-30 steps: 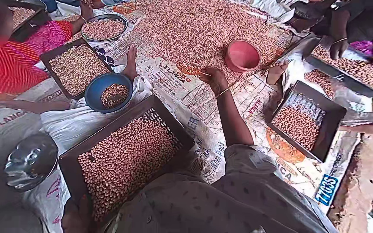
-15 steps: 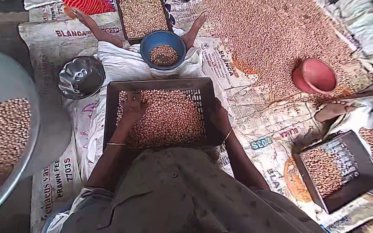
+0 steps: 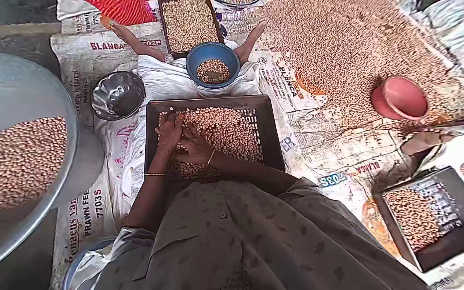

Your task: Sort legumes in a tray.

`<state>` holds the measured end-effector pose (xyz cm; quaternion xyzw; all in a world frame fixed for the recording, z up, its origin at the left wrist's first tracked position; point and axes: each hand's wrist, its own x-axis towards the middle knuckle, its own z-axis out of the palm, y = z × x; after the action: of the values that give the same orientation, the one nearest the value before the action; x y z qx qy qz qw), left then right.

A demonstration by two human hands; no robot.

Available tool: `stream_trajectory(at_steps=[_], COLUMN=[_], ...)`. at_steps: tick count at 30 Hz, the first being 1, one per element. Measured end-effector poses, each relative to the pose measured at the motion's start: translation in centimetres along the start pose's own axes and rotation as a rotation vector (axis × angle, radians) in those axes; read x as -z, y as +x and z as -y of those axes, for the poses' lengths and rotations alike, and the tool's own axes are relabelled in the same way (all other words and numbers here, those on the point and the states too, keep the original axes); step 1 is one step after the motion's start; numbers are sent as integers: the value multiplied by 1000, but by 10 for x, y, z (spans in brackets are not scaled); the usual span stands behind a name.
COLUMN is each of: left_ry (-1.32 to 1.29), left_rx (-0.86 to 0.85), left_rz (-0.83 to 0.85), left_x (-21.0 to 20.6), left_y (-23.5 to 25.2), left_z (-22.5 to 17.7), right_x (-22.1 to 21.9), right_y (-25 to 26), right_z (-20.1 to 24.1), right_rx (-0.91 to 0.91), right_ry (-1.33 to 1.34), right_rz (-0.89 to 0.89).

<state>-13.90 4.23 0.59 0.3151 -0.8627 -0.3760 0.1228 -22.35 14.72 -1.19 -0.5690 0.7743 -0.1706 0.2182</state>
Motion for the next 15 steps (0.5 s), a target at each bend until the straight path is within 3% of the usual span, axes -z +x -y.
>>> stream_trajectory(at_steps=[2, 4, 8, 11, 13, 15], left_ry=[-60, -5, 203, 84, -4, -25], left_rx=[15, -74, -349, -644, -669, -619], left_rz=[93, 289, 677, 688, 617, 423], left_x=[6, 9, -19, -47, -55, -56], left_y=[1, 3, 2, 2, 7, 13], left_z=[9, 16, 16, 12, 2, 1], right_x=[-1, 11, 46, 58, 56, 40], right_y=[-11, -42, -109, -122, -100, -59], right_z=[13, 4, -61, -106, -118, -117], right_rx=[227, 314, 106, -209, -318, -309], right_ry=[-9, -19, -163, -168, -181, -201], right_rz=[197, 285, 233, 68, -96, -288])
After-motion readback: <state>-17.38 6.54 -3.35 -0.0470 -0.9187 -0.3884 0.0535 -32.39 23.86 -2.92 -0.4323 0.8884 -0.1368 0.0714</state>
